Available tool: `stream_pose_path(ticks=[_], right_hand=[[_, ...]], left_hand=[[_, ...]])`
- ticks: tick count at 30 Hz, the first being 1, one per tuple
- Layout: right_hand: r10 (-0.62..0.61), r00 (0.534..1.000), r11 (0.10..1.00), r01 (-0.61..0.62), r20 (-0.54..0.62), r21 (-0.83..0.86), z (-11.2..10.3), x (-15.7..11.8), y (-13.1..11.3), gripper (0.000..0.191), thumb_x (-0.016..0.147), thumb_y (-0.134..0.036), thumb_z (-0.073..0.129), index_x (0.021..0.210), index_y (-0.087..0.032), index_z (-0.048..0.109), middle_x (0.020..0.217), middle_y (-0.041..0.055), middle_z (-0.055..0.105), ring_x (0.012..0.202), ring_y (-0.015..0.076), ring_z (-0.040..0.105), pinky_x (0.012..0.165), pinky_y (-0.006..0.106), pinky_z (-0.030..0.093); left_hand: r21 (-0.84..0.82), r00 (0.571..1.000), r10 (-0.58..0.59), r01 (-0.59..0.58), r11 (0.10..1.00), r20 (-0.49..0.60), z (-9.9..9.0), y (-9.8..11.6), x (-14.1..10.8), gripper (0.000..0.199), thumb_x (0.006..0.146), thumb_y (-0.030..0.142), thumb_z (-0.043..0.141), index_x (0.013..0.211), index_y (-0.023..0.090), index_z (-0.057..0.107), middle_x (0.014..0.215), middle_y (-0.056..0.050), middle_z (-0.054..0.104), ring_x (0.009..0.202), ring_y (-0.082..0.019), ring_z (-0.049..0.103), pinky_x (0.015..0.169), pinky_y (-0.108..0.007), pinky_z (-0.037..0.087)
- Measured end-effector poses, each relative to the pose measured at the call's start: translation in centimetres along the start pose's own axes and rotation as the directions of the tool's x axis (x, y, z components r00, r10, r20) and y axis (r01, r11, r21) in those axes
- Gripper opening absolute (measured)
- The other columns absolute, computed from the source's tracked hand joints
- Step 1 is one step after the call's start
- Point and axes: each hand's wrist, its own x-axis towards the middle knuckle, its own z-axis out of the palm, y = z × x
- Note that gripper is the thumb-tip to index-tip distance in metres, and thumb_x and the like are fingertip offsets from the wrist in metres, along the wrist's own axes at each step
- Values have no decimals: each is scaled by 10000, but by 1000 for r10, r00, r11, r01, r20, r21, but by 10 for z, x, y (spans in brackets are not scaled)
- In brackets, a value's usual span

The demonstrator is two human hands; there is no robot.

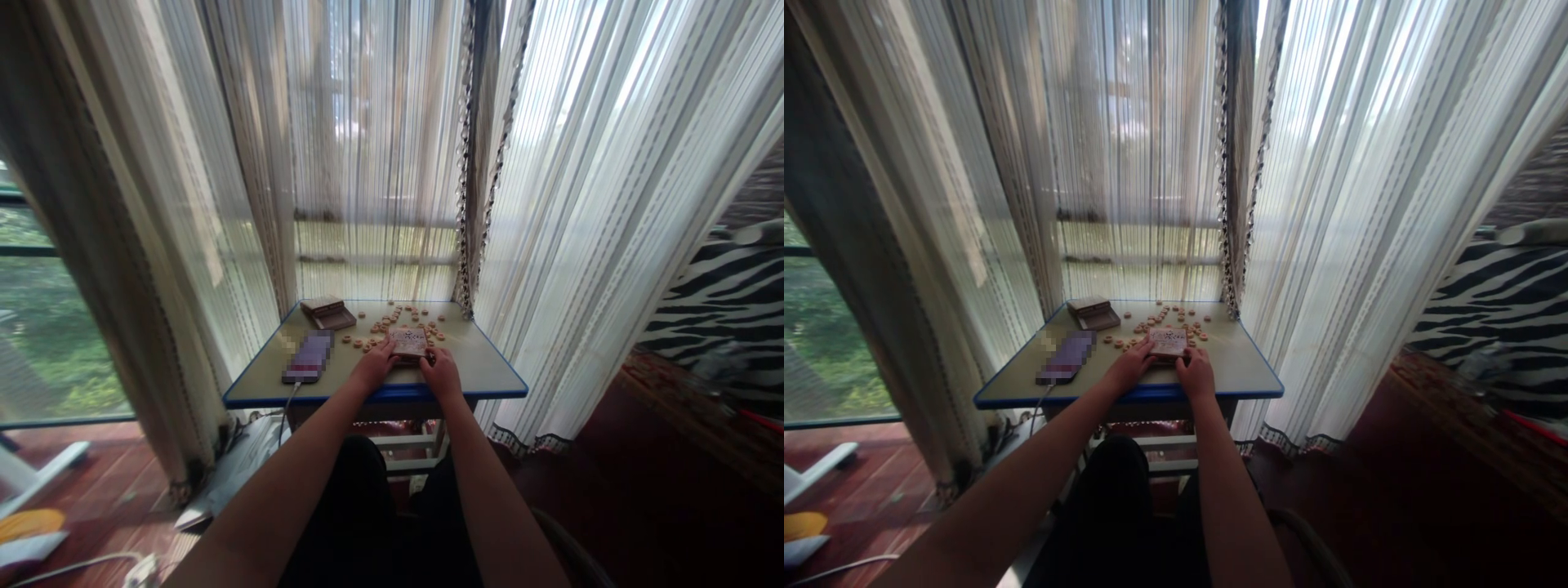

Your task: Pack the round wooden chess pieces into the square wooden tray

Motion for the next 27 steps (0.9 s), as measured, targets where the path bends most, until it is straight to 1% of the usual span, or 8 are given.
stream_pose_path(ticks=[5,11,15,20,27], right_hand=[[-10,1000,1000,11,30,-27,0,0,0,345,745,-237,507,1044,-111,623,1040,127,598,943,200,562,887,284,409],[-16,1000,1000,16,27,-18,-1,-1,-2,350,751,-242,505,1053,-112,625,1051,130,596,932,200,569,878,290,417],[-31,999,999,31,24,-12,-2,-1,-2,345,749,-240,505,1049,-121,627,1053,123,594,937,197,569,891,285,412],[-42,999,999,43,20,-7,-1,-1,0,340,747,-241,509,1046,-133,628,1058,117,593,952,198,562,893,289,415],[-25,999,1000,25,22,-5,-2,-1,0,334,749,-243,506,1025,-109,637,1048,126,593,944,196,564,894,283,410]], left_hand=[[10,1000,-8,8,1000,8,-2,1,-1,458,884,328,376,1282,106,428,1389,-145,364,1269,-200,363,1044,-303,296],[27,1000,-18,17,999,21,-4,3,-3,459,886,343,368,1285,123,428,1398,-132,354,1257,-199,380,1034,-301,307],[42,999,-20,18,999,31,-5,3,-3,473,890,360,353,1288,115,425,1391,-134,365,1257,-201,381,1026,-291,313],[62,999,-27,25,998,24,-6,4,-4,473,890,374,350,1291,132,425,1390,-124,370,1240,-209,405,1010,-296,333],[71,1000,10,-12,997,20,-10,4,-8,482,862,381,403,1255,109,469,1343,-142,434,1238,-199,408,1012,-280,330]])
